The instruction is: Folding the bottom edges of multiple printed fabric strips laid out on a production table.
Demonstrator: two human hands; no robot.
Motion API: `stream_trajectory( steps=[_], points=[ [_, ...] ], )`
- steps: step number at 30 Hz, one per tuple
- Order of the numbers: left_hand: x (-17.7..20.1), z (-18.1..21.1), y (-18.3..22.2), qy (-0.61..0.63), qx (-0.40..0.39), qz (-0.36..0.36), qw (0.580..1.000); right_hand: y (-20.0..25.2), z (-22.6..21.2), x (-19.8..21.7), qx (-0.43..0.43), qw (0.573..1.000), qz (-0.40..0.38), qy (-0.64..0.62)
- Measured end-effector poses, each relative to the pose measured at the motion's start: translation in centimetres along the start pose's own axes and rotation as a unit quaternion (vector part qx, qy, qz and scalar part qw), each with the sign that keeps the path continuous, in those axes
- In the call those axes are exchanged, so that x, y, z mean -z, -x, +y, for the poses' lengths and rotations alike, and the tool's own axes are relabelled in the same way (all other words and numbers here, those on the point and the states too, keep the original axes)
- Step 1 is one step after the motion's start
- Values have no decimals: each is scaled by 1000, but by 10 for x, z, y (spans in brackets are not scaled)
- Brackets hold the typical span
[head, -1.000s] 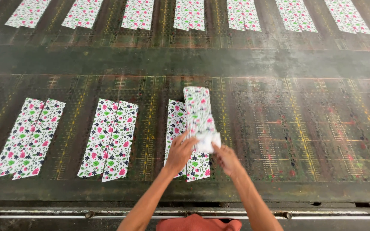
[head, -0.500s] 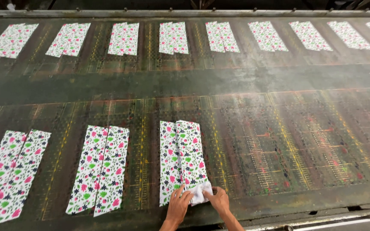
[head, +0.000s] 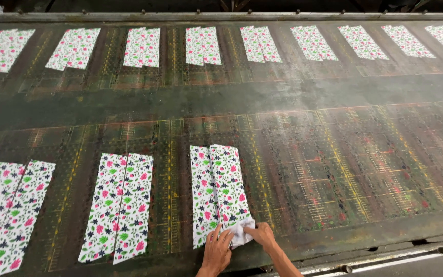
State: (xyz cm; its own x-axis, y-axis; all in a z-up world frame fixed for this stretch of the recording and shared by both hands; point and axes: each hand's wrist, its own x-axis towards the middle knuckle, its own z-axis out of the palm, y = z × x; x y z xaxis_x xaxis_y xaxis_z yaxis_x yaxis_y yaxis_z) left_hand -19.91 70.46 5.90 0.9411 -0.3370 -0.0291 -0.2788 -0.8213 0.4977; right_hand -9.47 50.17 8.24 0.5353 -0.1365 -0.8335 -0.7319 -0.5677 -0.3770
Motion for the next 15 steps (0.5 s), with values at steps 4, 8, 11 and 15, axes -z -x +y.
stream_trajectory(
  steps=[4, 8, 11, 15],
  points=[
    [-5, 1, 9, -8, -18, 70, 997, 41, -4, -4, 110, 992, 38, -39],
    [-8, 2, 12, -31, -17, 73, 997, 42, 2, -5, 127, 989, 40, -63],
    [-20, -3, 8, -52, -16, 92, 994, 52, -5, 0, 94, 990, 13, -102],
    [-16, 6, 2, 9, 37, 155, 987, 86, -32, 6, 58, 986, -47, -147]
  ],
)
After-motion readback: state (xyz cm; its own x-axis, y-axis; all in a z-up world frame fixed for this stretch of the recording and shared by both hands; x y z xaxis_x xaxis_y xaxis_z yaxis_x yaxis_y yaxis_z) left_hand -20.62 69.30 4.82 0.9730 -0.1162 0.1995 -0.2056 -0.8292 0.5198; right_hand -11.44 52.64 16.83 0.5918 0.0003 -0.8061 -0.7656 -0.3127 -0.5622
